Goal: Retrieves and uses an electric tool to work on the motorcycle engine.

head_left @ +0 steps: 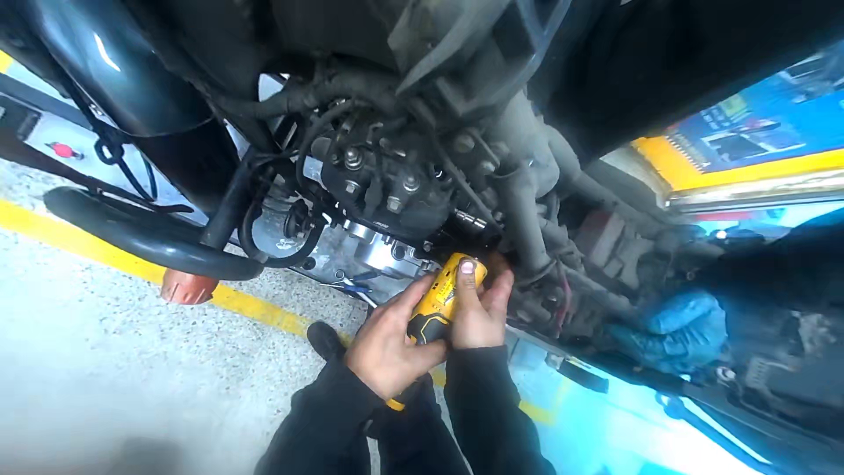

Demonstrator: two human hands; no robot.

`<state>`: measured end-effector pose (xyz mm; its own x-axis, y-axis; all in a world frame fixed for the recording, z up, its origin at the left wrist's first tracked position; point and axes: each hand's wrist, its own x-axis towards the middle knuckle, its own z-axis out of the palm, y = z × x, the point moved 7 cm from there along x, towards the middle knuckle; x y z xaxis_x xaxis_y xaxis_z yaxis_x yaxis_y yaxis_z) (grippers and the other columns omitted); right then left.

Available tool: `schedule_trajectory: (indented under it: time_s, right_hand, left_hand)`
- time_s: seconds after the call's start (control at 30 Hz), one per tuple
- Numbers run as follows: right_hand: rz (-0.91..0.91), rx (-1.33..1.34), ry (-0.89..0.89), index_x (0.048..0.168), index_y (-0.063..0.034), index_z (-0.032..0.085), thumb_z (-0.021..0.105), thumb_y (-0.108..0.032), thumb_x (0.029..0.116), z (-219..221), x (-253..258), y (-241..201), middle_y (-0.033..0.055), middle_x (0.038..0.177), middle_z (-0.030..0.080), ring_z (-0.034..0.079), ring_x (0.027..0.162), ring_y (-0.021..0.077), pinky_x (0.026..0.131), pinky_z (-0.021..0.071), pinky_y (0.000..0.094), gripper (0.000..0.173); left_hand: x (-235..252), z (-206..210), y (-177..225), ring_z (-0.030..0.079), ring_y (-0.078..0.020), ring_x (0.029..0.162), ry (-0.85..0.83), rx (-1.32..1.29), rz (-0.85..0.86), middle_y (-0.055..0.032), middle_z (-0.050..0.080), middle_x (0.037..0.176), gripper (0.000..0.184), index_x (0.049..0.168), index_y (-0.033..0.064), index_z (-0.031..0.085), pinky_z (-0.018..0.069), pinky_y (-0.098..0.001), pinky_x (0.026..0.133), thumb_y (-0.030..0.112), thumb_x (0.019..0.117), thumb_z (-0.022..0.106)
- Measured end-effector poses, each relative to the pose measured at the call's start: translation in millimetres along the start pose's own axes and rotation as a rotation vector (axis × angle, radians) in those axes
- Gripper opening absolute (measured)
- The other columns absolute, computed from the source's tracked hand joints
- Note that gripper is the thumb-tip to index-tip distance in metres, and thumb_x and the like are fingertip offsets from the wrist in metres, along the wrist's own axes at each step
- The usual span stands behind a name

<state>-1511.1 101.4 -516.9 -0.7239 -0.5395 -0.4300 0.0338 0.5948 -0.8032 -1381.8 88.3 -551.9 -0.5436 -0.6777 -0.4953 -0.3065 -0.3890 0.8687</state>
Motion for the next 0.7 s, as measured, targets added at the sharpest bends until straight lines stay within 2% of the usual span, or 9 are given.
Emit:
schedule_trajectory:
  time_s: [0.03,0.17,0.27,0.4,0.5,0.63,0.7]
  right_hand:
    - [-0.012,-0.015,0.001,0.158,-0.015,0.029,0.06,-0.029,0.1025,1.0,0.6,0.0,0.0119,0.143,0.055,0.062,0.118,0.0179,0.099,0.0533,0.0418,0.065]
    - [-0.039,-0.1,0.008,0.16,-0.0174,0.028,0.058,-0.033,0.1029,-1.3,1.1,3.7,0.011,0.147,0.054,0.06,0.123,0.0192,0.101,0.0512,0.0453,0.066]
    - [-0.055,-0.111,-0.004,0.161,-0.0184,0.028,0.059,-0.033,0.1018,-4.1,-1.0,4.3,0.0096,0.149,0.052,0.059,0.125,0.0169,0.103,0.0505,0.0419,0.069]
    - [-0.095,-0.065,0.003,0.158,-0.0173,0.033,0.061,-0.029,0.1002,-6.6,-2.0,4.1,0.0083,0.143,0.057,0.064,0.116,0.0134,0.094,0.0562,0.0355,0.065]
    - [-0.112,-0.05,0.0,0.158,-0.0147,0.032,0.061,-0.026,0.1,-6.1,-3.2,2.9,0.0082,0.14,0.057,0.065,0.111,0.011,0.091,0.0568,0.0308,0.066]
    - [-0.092,-0.045,0.009,0.159,-0.0157,0.029,0.06,-0.029,0.1004,-2.4,-6.4,2.9,0.0093,0.144,0.054,0.063,0.114,0.0125,0.092,0.0556,0.0337,0.068]
    - [-0.077,-0.017,0.018,0.16,-0.0163,0.026,0.06,-0.028,0.1013,3.0,-10.3,3.9,0.0101,0.145,0.053,0.063,0.116,0.013,0.093,0.0554,0.034,0.069]
  left_hand:
    - [1.1,-0.8,-0.1,0.068,-0.0099,0.11,0.003,0.009,0.004,0.0033,0.068,0.127,0.085,0.15,0.0303,0.049,0.0615,-0.0412,0.092,0.029,0.0739,0.086]
    - [-0.4,4.7,-4.3,0.068,-0.0127,0.112,0.041,0.071,-0.004,0.001,0.067,0.127,0.085,0.152,0.0319,0.047,0.06,-0.0439,0.093,0.034,0.0758,0.085]
    - [-2.3,10.4,-5.2,0.068,-0.0137,0.109,0.066,0.054,-0.016,-0.0003,0.067,0.125,0.085,0.152,0.0331,0.047,0.0605,-0.0437,0.09,0.03,0.0757,0.085]
    - [-4.8,11.9,-2.5,0.068,-0.0122,0.11,0.051,0.035,-0.045,0.0006,0.065,0.129,0.088,0.154,0.0348,0.044,0.0602,-0.0414,0.093,0.03,0.0757,0.085]
    - [-5.5,12.4,-2.9,0.068,-0.0123,0.109,0.05,0.042,-0.043,-0.0001,0.066,0.126,0.089,0.154,0.034,0.044,0.06,-0.0409,0.093,0.032,0.0759,0.085]
    - [-2.3,7.4,-6.0,0.067,-0.0114,0.111,0.021,0.047,-0.022,0.0016,0.066,0.127,0.088,0.154,0.0344,0.045,0.0592,-0.0416,0.095,0.032,0.0754,0.084]
    - [-0.2,0.1,-8.5,0.068,-0.0096,0.109,0.025,0.068,0.025,0.0036,0.068,0.124,0.086,0.152,0.0347,0.048,0.0606,-0.0395,0.093,0.037,0.0753,0.086]
